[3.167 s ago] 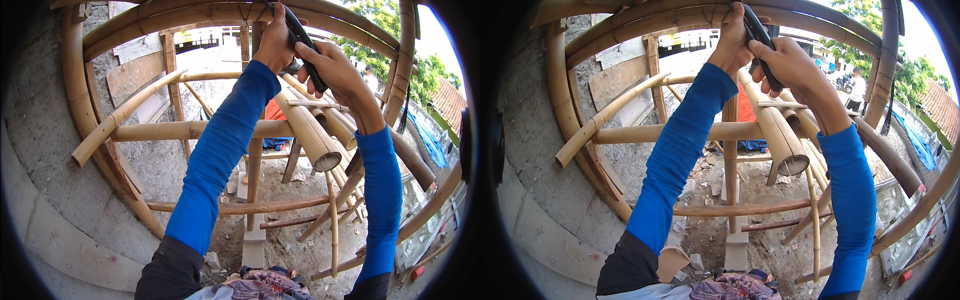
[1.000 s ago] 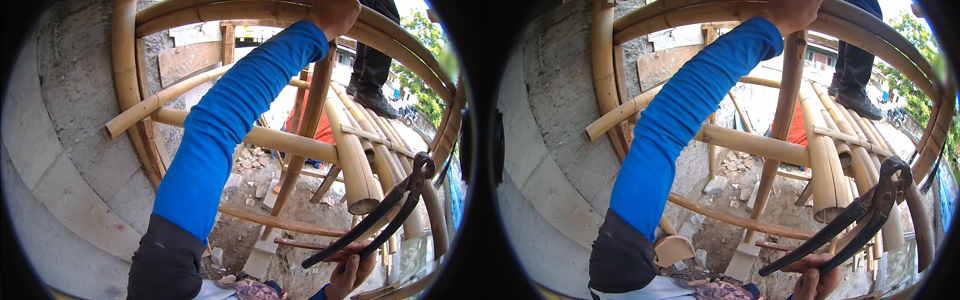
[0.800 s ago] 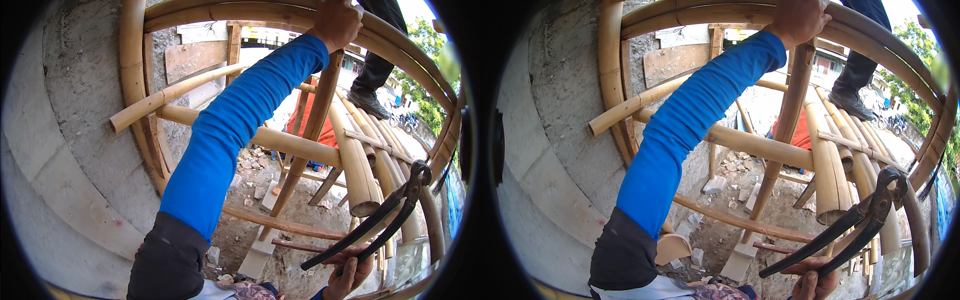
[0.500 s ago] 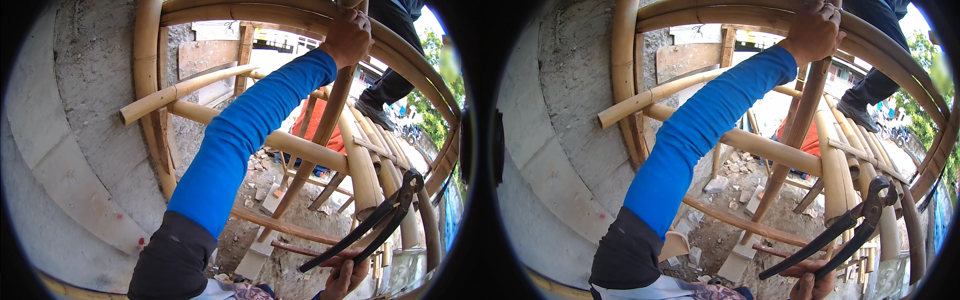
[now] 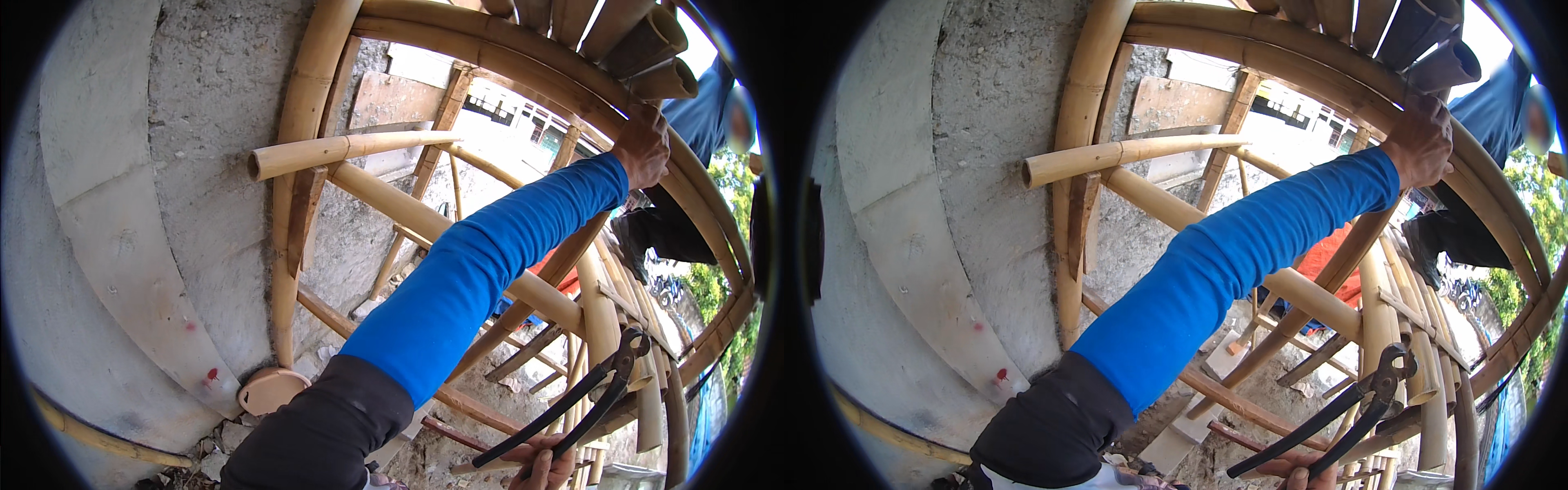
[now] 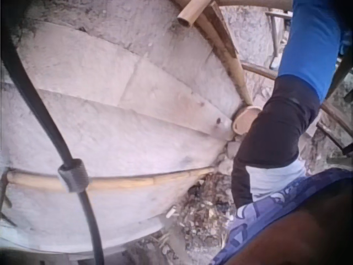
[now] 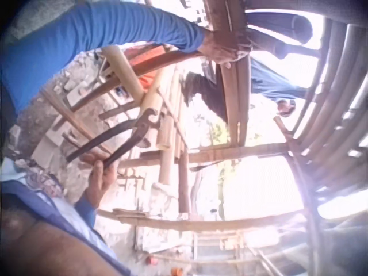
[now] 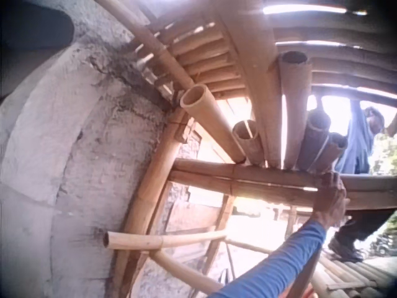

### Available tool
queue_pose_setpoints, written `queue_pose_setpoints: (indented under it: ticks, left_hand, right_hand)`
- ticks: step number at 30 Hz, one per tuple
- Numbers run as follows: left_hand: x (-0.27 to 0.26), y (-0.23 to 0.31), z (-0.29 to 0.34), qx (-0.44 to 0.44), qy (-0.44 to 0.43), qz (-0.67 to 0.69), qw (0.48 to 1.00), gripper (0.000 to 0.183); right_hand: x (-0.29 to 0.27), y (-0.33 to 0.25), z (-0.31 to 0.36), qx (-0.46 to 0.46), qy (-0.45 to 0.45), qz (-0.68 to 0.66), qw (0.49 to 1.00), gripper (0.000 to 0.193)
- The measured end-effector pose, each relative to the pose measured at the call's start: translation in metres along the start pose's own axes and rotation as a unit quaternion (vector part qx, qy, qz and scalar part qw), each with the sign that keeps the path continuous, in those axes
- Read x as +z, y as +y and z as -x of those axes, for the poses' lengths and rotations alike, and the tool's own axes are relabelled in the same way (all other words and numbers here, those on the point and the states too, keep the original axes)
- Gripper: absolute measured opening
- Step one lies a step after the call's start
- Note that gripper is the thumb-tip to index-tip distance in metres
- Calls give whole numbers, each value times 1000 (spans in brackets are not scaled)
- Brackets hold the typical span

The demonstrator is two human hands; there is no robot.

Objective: The person secures bamboo poles on a scaffolding structure using a hammer and wire. They then descend the scaffolding, gather additional wire, and prepare it for further use.

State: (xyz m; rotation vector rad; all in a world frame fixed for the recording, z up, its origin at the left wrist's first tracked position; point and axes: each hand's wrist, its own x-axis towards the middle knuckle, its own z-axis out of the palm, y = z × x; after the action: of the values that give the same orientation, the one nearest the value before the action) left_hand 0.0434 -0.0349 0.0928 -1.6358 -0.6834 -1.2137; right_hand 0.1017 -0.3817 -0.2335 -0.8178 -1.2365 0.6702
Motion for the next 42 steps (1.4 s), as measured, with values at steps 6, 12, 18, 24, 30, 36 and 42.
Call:
queue_pose_setpoints:
  ticks: [6,12,18,24,30,36,42]
  left_hand:
    - [4,-19,9,23,-10,-51,998,65]
    - [-6,-52,34,79,13,92,993,65]
    - [-49,-7,112,2,41,319,947,50]
    - [-179,92,296,-291,-226,697,615,70]
    - [-292,263,478,-447,-360,776,261,104]
    - [-356,390,462,-451,-447,709,306,75]
    - [-374,426,464,-348,-560,700,274,54]
  right_hand:
    - [13,4,4,38,-34,-14,999,28]
    - [17,44,26,7,-18,-81,997,23]
    - [-5,52,59,129,-112,-108,979,16]
    - [-37,66,96,141,-140,-88,976,15]
    - [-85,86,165,183,-55,6,982,21]
    - [-139,90,255,256,39,59,964,33]
    - [-179,71,292,264,117,99,952,18]
